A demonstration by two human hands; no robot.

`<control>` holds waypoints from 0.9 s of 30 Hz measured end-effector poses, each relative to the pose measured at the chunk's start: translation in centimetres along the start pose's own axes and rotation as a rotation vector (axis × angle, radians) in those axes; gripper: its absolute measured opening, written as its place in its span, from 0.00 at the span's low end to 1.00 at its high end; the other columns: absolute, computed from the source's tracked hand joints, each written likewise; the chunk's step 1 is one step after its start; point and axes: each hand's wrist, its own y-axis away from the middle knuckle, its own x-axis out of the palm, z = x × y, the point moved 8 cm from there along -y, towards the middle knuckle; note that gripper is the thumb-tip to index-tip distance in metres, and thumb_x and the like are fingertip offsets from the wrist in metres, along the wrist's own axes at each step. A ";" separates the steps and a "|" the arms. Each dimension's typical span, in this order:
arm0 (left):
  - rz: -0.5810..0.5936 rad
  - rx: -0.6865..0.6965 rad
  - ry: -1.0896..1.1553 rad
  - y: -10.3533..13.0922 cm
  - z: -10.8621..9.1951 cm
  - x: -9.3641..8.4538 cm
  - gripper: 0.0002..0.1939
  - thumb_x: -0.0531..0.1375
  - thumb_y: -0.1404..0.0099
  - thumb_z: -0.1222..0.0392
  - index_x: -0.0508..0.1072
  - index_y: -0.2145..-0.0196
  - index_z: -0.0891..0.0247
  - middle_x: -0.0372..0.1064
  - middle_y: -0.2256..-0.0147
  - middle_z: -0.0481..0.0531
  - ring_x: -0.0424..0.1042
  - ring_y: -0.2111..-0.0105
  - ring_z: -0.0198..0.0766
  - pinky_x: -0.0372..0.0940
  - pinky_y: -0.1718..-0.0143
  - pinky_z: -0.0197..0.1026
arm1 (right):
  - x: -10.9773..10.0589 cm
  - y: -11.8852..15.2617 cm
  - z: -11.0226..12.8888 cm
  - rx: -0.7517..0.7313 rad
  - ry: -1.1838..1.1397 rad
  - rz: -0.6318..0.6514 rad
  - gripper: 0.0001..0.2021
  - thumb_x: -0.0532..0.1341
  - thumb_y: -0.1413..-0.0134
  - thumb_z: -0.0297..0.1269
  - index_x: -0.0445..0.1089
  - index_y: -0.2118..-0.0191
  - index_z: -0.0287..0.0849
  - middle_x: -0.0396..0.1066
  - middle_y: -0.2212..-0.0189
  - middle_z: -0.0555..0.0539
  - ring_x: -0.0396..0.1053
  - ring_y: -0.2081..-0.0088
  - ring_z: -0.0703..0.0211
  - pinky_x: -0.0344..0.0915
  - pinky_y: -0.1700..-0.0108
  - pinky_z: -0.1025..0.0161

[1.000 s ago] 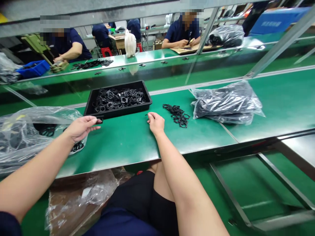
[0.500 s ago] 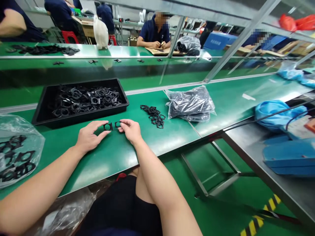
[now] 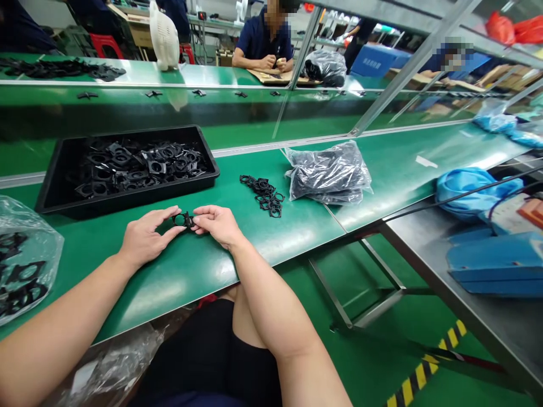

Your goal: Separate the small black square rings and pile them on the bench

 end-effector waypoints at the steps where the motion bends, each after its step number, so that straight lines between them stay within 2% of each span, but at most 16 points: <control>1: -0.003 0.007 0.002 0.0 -0.1 0.0 0.22 0.60 0.40 0.49 0.71 0.49 0.58 0.74 0.53 0.52 0.71 0.52 0.45 0.64 0.48 0.46 | 0.0 0.0 0.0 -0.004 -0.003 -0.007 0.21 0.74 0.69 0.39 0.71 0.65 0.38 0.74 0.78 0.51 0.73 0.75 0.64 0.69 0.74 0.69; 6: -0.055 0.081 0.001 0.2 -1.1 -0.8 0.21 0.59 0.39 0.52 0.71 0.49 0.59 0.73 0.53 0.53 0.71 0.52 0.45 0.63 0.48 0.46 | -0.1 0.0 0.2 -0.032 0.004 -0.035 0.21 0.72 0.68 0.37 0.69 0.63 0.39 0.73 0.78 0.52 0.71 0.76 0.65 0.68 0.74 0.70; 14: -0.036 0.220 -0.019 0.3 -2.8 -0.7 0.20 0.59 0.38 0.54 0.70 0.48 0.61 0.73 0.53 0.55 0.71 0.53 0.44 0.64 0.49 0.46 | 0.5 -0.1 0.0 -0.064 0.033 0.022 0.20 0.71 0.65 0.37 0.71 0.61 0.40 0.72 0.74 0.51 0.67 0.75 0.68 0.66 0.73 0.70; 27: 0.006 0.144 0.023 -0.1 -2.7 0.1 0.20 0.58 0.38 0.51 0.71 0.50 0.58 0.74 0.54 0.54 0.71 0.53 0.46 0.65 0.49 0.47 | 0.7 0.2 0.1 -0.007 -0.029 0.047 0.22 0.72 0.66 0.39 0.70 0.61 0.40 0.74 0.75 0.51 0.69 0.75 0.66 0.66 0.74 0.69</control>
